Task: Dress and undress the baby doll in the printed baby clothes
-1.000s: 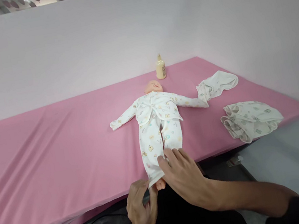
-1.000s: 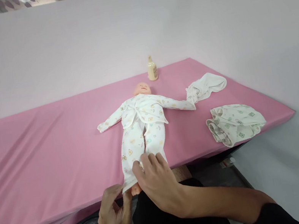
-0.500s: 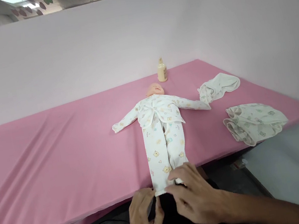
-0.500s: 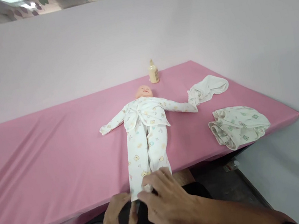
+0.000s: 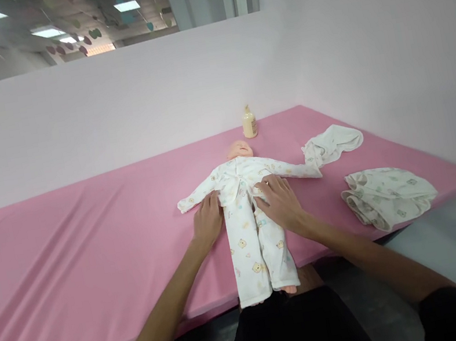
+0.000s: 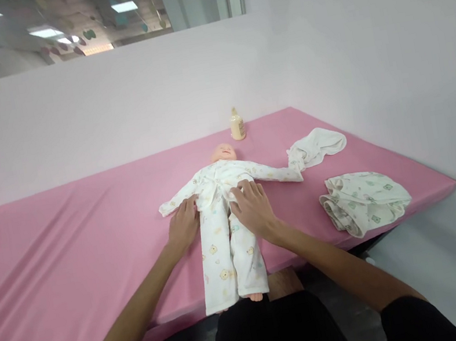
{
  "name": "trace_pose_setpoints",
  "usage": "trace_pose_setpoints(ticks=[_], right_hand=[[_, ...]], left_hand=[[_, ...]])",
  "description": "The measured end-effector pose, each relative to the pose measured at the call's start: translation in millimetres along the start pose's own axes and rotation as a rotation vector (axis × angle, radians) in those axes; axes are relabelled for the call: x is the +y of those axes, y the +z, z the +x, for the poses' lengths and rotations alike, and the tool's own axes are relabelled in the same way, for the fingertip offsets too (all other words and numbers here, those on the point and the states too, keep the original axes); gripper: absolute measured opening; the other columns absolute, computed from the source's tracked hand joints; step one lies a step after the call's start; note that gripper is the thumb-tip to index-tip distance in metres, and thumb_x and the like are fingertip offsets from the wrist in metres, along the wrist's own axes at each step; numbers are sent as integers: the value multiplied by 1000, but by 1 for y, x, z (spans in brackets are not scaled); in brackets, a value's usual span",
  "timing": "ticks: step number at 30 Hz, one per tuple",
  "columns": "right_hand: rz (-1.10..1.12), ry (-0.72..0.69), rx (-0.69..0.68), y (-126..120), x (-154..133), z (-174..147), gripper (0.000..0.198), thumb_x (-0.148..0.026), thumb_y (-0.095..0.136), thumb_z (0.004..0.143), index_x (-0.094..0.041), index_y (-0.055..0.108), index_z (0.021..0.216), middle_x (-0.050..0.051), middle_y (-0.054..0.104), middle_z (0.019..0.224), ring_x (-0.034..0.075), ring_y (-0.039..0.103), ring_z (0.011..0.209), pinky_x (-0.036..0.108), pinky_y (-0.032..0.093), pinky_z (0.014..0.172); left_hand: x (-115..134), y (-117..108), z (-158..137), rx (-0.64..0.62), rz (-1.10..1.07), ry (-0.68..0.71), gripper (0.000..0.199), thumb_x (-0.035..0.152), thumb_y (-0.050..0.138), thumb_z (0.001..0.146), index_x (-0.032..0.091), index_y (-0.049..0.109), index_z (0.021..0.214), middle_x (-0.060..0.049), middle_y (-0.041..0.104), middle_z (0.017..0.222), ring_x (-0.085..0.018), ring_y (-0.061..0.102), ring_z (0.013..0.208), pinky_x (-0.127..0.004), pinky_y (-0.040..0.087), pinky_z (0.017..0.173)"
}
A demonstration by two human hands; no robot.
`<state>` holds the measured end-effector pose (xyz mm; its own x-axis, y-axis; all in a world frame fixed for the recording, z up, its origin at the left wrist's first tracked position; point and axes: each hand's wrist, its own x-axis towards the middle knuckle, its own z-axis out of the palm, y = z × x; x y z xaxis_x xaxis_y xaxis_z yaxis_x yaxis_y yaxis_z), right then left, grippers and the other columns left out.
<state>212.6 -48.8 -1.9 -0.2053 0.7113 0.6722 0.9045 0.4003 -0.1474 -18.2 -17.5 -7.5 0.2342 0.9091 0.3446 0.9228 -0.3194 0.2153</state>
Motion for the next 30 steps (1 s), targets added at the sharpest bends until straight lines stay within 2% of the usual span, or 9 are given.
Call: trace_pose_setpoints(ticks=[4, 9, 11, 14, 19, 22, 25, 27, 30], right_hand=[[-15, -24, 60, 4, 3, 4, 19, -17, 46, 101, -17, 66, 100, 8, 64, 92, 23, 54, 87, 36, 41, 84], [167, -148, 163, 0, 8, 5, 24, -16, 41, 104, -15, 66, 102, 7, 62, 86, 21, 52, 83, 33, 42, 81], [168, -275, 105, -2, 9, 4, 24, -11, 42, 102, -14, 66, 101, 6, 61, 85, 20, 49, 83, 33, 41, 81], [120, -435, -34, -4, 11, 2, 25, -5, 45, 99, -14, 68, 97, 5, 59, 85, 19, 46, 82, 32, 39, 79], [224, -441, -76, -7, 18, 1, 21, -8, 51, 96, -14, 70, 103, 5, 58, 88, 18, 47, 84, 32, 39, 81], [338, -397, -102, -9, 24, 2, 17, -13, 54, 97, -17, 71, 100, 4, 59, 88, 17, 50, 85, 32, 41, 81], [438, -312, -97, -7, 31, 4, 17, -21, 54, 99, -18, 70, 93, 4, 61, 87, 17, 54, 85, 34, 43, 86], [456, -114, 2, -2, 37, 7, 21, -27, 51, 100, -19, 68, 91, 6, 64, 91, 20, 57, 89, 37, 44, 90], [441, 359, 83, 7, 48, 12, 23, -36, 51, 97, -18, 66, 97, 10, 66, 103, 25, 59, 100, 42, 45, 92]], left_hand=[[-4, 0, 3, 99, 134, 46, 41, 6, 40, 90, 13, 60, 124, -14, 69, 114, -29, 65, 107, -35, 49, 77], [-2, -11, -12, 324, 264, 255, 23, 16, 43, 98, 15, 65, 94, -9, 67, 82, -24, 63, 80, -31, 42, 63], [1, -13, -18, 372, 284, 360, 24, 17, 46, 97, 18, 61, 79, -6, 62, 72, -20, 59, 69, -31, 37, 58], [8, -17, -22, 408, 304, 499, 26, 13, 49, 94, 19, 56, 70, -3, 57, 66, -17, 53, 62, -31, 37, 59], [22, -31, -22, 343, 185, 647, 24, 15, 52, 94, 19, 57, 70, -3, 60, 74, -17, 56, 73, -32, 45, 71], [26, -37, -20, 286, -40, 557, 25, 19, 49, 97, 19, 56, 73, -3, 61, 76, -16, 55, 74, -32, 47, 72], [21, -37, -8, 219, -288, 291, 27, 27, 45, 101, 20, 56, 77, -2, 62, 80, -16, 58, 79, -32, 49, 77], [13, -33, 6, 197, -391, 100, 26, 32, 45, 102, 20, 57, 82, -3, 64, 87, -17, 60, 85, -33, 50, 79], [4, -23, 33, 206, -445, -90, 24, 36, 45, 100, 20, 62, 95, -7, 66, 106, -20, 62, 100, -36, 51, 87]])
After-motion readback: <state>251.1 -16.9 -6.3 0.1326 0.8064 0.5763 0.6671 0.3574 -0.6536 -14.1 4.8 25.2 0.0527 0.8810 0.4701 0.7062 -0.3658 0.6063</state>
